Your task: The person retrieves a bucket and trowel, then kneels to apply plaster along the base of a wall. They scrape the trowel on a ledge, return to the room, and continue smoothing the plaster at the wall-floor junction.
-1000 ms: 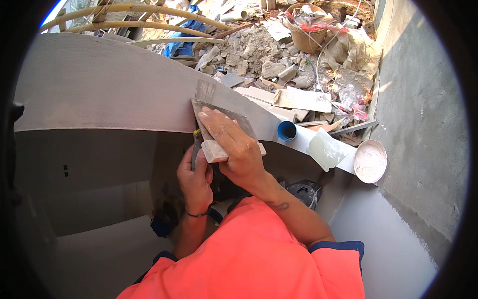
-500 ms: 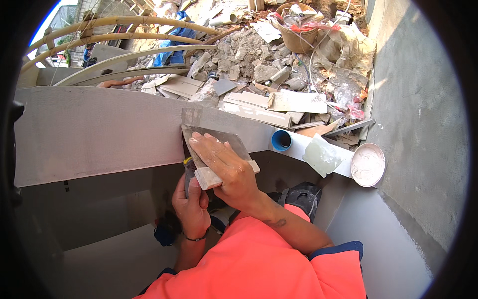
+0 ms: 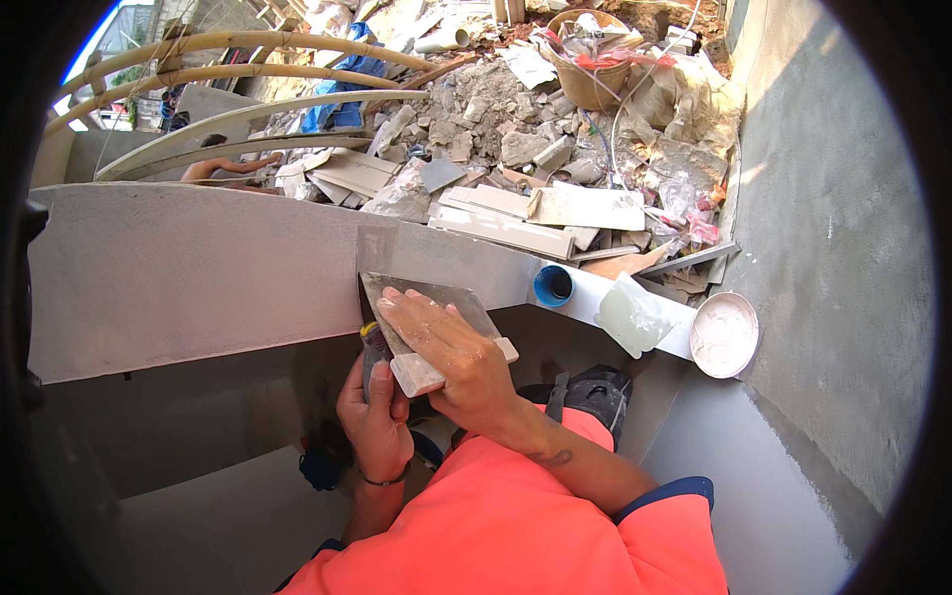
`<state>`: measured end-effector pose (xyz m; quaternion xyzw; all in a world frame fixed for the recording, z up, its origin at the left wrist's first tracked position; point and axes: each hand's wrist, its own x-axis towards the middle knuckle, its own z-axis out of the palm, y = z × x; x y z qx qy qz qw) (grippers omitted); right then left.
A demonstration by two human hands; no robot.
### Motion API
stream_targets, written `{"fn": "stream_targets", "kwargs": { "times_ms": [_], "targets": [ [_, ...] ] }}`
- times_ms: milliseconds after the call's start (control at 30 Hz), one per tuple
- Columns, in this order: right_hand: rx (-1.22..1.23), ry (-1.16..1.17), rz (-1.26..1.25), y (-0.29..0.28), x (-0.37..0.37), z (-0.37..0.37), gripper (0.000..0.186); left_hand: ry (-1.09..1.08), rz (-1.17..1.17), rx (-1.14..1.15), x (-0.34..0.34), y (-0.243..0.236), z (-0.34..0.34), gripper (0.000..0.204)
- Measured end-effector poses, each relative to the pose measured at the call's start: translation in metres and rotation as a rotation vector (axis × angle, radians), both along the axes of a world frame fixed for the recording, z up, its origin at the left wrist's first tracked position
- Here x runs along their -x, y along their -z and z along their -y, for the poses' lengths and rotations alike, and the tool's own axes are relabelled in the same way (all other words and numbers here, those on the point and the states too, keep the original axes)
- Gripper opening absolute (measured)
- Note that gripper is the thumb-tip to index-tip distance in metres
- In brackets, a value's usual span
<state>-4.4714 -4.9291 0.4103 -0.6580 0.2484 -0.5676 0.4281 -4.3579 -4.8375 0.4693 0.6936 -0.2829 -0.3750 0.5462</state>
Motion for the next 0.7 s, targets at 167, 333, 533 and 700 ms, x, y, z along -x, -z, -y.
{"fn": "stream_targets", "kwargs": {
  "times_ms": [167,333,533,700],
  "targets": [
    [-0.099,0.007,-0.102,-0.003,0.002,-0.007,0.077,-0.003,-0.017,0.007,0.0,0.001,0.0,0.04],
    [-0.084,0.02,-0.068,-0.01,0.004,-0.003,0.083,-0.012,-0.002,0.02,0.001,-0.001,0.0,0.039],
    [-0.001,0.007,0.019,-0.007,0.004,-0.001,0.082,-0.009,-0.004,0.013,0.002,0.0,0.0,0.04],
    [-0.075,0.028,-0.063,-0.007,0.004,-0.002,0.081,-0.019,-0.016,0.017,0.003,0.0,0.001,0.043]
  ]
}}
